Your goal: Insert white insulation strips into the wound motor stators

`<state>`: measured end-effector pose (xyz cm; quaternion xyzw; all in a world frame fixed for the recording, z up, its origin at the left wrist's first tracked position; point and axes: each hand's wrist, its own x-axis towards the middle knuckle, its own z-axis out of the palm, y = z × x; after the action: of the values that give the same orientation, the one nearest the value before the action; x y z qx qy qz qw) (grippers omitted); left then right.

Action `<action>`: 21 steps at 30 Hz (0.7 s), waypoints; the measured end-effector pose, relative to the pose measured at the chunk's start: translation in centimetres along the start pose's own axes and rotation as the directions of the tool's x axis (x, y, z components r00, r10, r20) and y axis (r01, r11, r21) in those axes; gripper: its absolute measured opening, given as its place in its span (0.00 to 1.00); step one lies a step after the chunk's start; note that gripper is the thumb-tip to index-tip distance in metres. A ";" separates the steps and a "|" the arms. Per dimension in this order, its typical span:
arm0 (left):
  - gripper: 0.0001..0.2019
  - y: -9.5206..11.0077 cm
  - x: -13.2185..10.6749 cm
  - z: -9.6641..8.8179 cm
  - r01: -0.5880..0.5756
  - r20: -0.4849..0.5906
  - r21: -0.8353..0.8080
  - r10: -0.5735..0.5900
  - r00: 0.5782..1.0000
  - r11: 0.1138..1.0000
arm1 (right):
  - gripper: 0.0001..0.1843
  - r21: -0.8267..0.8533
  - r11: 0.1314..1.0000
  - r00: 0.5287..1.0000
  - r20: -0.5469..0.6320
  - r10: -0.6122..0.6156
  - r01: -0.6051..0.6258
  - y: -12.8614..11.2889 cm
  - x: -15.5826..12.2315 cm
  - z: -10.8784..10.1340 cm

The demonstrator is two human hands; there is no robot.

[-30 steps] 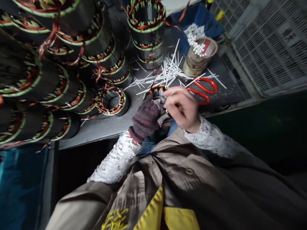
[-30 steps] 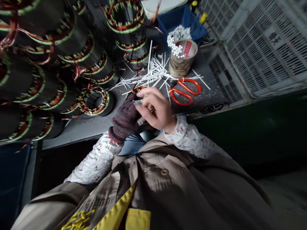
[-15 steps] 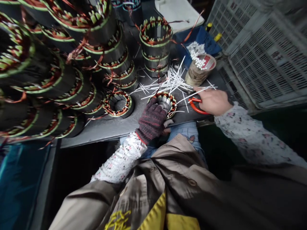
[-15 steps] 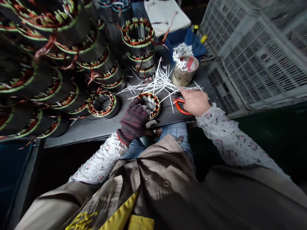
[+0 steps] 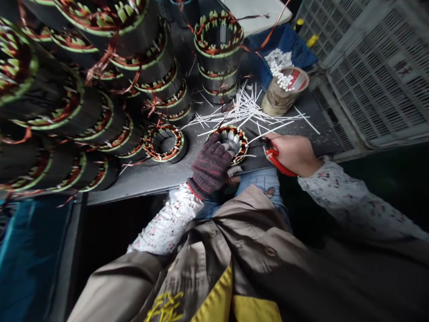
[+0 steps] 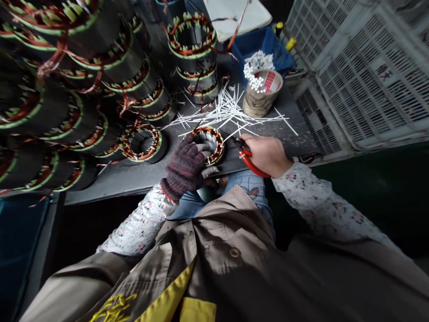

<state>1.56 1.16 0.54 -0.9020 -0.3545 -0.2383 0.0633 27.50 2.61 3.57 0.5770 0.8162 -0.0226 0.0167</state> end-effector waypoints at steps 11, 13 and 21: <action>0.20 -0.1 -0.1 0.2 0.085 0.024 -0.142 -0.083 0.996 0.986 | 0.23 -0.015 0.996 0.996 -0.004 -0.086 0.086 0.3 -2.1 0.6; 0.21 -0.1 -0.1 0.2 0.073 0.001 -0.136 -0.074 0.997 0.988 | 0.24 -0.032 0.988 0.988 -0.023 -0.152 0.151 0.2 -2.2 0.0; 0.22 0.0 -0.3 0.1 0.091 0.001 -0.083 -0.091 0.996 0.992 | 0.18 -0.013 0.968 0.968 -0.004 -0.250 0.250 -1.3 -1.9 -1.2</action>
<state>1.45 0.98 0.30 -0.8863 -0.3850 -0.2568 0.0153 26.91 0.49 4.90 0.4694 0.8827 -0.0180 0.0151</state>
